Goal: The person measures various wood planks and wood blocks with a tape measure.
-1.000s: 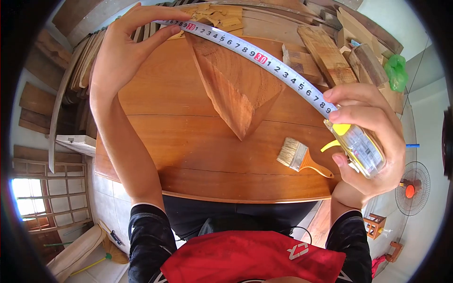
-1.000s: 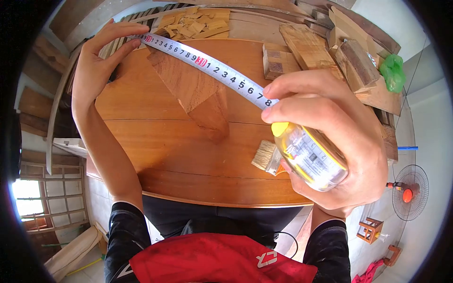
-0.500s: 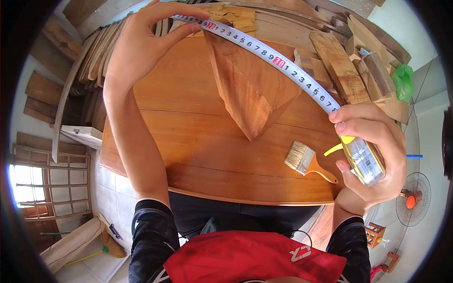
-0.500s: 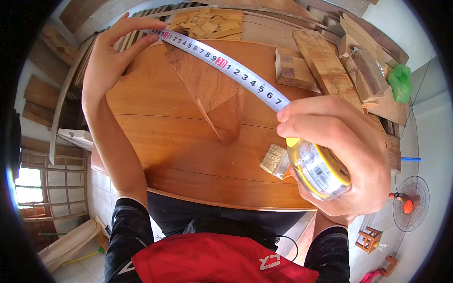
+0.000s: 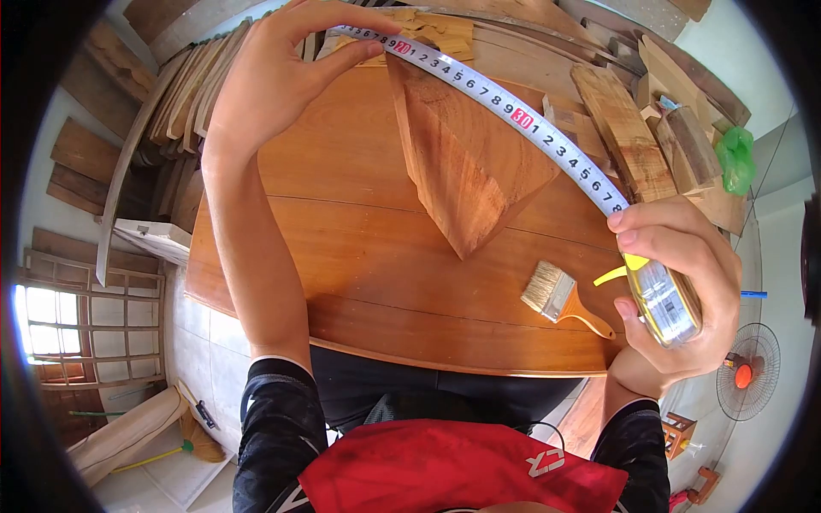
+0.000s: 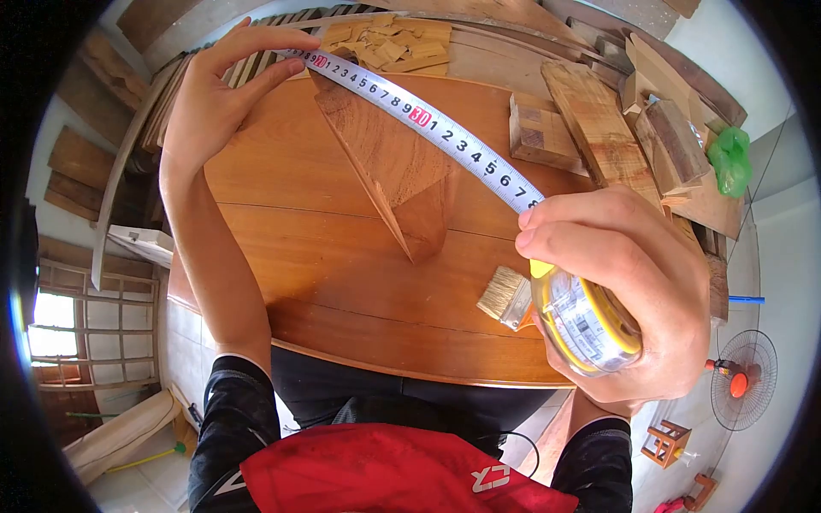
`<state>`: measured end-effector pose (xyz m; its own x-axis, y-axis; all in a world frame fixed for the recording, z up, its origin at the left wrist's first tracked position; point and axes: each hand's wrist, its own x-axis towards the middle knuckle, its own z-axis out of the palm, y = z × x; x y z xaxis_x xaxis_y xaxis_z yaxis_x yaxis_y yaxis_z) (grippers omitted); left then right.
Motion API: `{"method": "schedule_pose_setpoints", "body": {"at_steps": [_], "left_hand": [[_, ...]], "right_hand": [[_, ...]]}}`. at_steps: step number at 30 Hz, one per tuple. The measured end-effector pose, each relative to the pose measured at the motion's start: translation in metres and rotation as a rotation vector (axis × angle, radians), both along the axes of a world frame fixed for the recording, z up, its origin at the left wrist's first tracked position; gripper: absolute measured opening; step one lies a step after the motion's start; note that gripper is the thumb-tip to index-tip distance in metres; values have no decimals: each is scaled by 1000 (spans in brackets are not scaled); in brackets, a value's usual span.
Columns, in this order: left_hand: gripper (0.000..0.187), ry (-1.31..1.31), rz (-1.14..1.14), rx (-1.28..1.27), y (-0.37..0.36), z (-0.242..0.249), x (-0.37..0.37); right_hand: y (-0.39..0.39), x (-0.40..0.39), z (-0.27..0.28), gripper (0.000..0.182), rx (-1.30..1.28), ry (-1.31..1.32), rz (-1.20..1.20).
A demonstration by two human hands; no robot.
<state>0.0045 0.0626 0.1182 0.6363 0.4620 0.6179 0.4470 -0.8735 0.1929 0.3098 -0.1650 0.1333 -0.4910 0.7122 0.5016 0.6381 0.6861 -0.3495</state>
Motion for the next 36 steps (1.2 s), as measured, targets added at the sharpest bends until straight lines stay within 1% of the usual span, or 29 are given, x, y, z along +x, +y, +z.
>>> {"method": "schedule_pose_setpoints", "body": {"at_steps": [17, 20, 23, 26, 29, 32, 35, 36], "left_hand": [[19, -16, -1, -41, -2, -1, 2], [20, -42, 4, -72, -1, -3, 3], [21, -88, -7, -197, -5, -1, 4], [21, -75, -19, -148, -6, -1, 5], [21, -81, -31, -166, -5, -2, 5], [20, -69, -65, 0, 2, -6, 4], [20, -109, 103, -376, -14, 2, 5], [19, -126, 84, -350, -13, 0, 6]], "right_hand": [[-1, 2, 4, 56, -2, -18, 20], [0, 3, 3, 56, 2, -20, 33], [1, 3, 4, 56, -1, -21, 49], [3, 4, 2, 58, 2, -1, 71], [2, 4, 0, 59, 7, 12, 71], [1, 2, -2, 59, 5, 28, 57], [1, 3, 0, 59, -11, 16, 68], [2, 3, -1, 59, -9, 17, 69]]}}
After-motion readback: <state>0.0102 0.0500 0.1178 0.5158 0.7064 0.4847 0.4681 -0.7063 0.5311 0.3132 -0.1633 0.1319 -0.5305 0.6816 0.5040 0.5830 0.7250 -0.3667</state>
